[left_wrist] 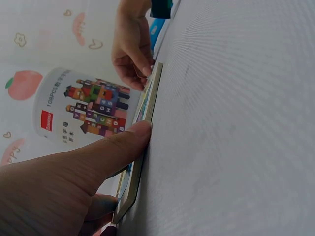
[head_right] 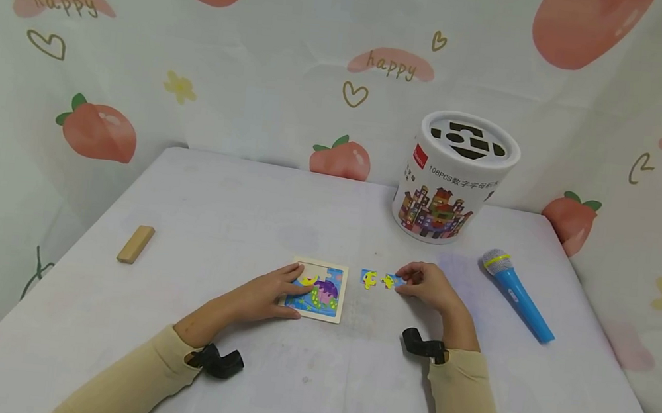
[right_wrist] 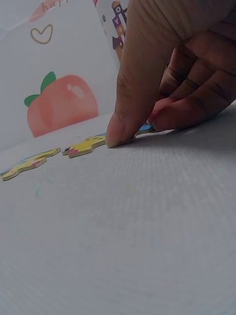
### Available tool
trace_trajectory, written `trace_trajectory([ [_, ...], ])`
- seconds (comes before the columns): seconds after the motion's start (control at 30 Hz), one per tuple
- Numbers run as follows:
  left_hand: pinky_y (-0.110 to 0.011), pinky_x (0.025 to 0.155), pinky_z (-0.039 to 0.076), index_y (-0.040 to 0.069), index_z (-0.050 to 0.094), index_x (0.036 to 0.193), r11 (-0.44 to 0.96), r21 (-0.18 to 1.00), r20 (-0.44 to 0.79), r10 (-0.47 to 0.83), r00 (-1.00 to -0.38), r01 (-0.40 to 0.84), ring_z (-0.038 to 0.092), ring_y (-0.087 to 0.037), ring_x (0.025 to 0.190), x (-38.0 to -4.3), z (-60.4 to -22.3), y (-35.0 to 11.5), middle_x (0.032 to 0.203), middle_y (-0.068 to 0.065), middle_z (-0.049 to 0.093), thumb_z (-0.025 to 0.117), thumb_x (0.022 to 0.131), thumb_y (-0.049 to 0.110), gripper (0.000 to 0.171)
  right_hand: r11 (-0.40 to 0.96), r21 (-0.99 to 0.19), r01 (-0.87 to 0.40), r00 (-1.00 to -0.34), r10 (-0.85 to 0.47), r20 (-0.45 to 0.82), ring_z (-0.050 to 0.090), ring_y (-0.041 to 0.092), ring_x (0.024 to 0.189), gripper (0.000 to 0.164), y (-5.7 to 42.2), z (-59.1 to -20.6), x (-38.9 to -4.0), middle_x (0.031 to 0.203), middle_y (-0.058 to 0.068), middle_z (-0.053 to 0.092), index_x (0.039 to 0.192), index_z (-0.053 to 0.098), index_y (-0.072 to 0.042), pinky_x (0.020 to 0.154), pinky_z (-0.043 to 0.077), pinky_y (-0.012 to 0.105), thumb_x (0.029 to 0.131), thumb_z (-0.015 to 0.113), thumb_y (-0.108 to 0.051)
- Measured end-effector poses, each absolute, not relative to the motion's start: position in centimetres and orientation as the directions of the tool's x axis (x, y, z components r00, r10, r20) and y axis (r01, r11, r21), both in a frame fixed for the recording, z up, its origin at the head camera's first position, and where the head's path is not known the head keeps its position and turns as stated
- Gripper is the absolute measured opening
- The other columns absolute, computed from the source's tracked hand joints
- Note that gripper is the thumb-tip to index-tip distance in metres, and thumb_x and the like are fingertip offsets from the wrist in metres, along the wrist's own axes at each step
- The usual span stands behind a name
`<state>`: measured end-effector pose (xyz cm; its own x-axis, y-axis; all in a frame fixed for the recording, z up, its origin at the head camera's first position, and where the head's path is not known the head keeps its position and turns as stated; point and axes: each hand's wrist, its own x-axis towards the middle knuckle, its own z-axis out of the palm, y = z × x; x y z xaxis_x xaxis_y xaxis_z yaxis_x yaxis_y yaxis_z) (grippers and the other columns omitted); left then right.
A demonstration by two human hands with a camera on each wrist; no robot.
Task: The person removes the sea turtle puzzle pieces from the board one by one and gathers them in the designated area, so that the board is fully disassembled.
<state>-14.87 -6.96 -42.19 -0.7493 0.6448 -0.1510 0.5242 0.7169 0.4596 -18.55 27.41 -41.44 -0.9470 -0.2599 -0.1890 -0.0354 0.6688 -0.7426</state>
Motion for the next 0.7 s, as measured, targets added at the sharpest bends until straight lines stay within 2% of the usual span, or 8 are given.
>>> trace_trajectory([
  [0.37, -0.043, 0.114, 0.026, 0.02, 0.049, 0.137, 0.711, 0.462, -0.144, 0.65, -0.746, 0.531, 0.014, -0.026, 0.145, -14.8, -42.2, -7.1, 0.153, -0.015, 0.023, 0.063, 0.086, 0.042, 0.057, 0.682, -0.731, -0.003, -0.942, -0.248, -0.227, 0.05, 0.014, 0.077, 0.036, 27.6, -41.1, -18.5, 0.089, 0.009, 0.059, 0.111, 0.062, 0.005, 0.061, 0.045, 0.021, 0.081, 0.071, -0.013],
  [0.53, -0.043, 0.114, 0.026, 0.021, 0.048, 0.137, 0.72, 0.444, -0.152, 0.647, -0.747, 0.533, 0.015, -0.027, 0.145, -14.8, -42.1, -6.9, 0.153, -0.016, 0.023, 0.063, 0.085, 0.043, 0.058, 0.693, -0.721, -0.01, -0.955, -0.22, -0.198, 0.053, 0.016, 0.083, 0.035, 27.3, -40.6, -18.6, 0.098, 0.014, 0.061, 0.112, 0.062, 0.004, 0.066, 0.047, 0.023, 0.083, 0.069, -0.015],
  [0.7, -0.044, 0.113, 0.027, 0.02, 0.05, 0.136, 0.721, 0.429, -0.144, 0.649, -0.747, 0.544, 0.018, -0.027, 0.144, -14.7, -41.8, -6.8, 0.152, -0.017, 0.025, 0.064, 0.086, 0.042, 0.057, 0.699, -0.713, -0.053, -0.962, -0.226, -0.15, 0.056, 0.016, 0.087, 0.033, 26.6, -40.4, -18.9, 0.098, 0.013, 0.064, 0.11, 0.064, 0.001, 0.069, 0.046, 0.023, 0.085, 0.068, -0.019],
])
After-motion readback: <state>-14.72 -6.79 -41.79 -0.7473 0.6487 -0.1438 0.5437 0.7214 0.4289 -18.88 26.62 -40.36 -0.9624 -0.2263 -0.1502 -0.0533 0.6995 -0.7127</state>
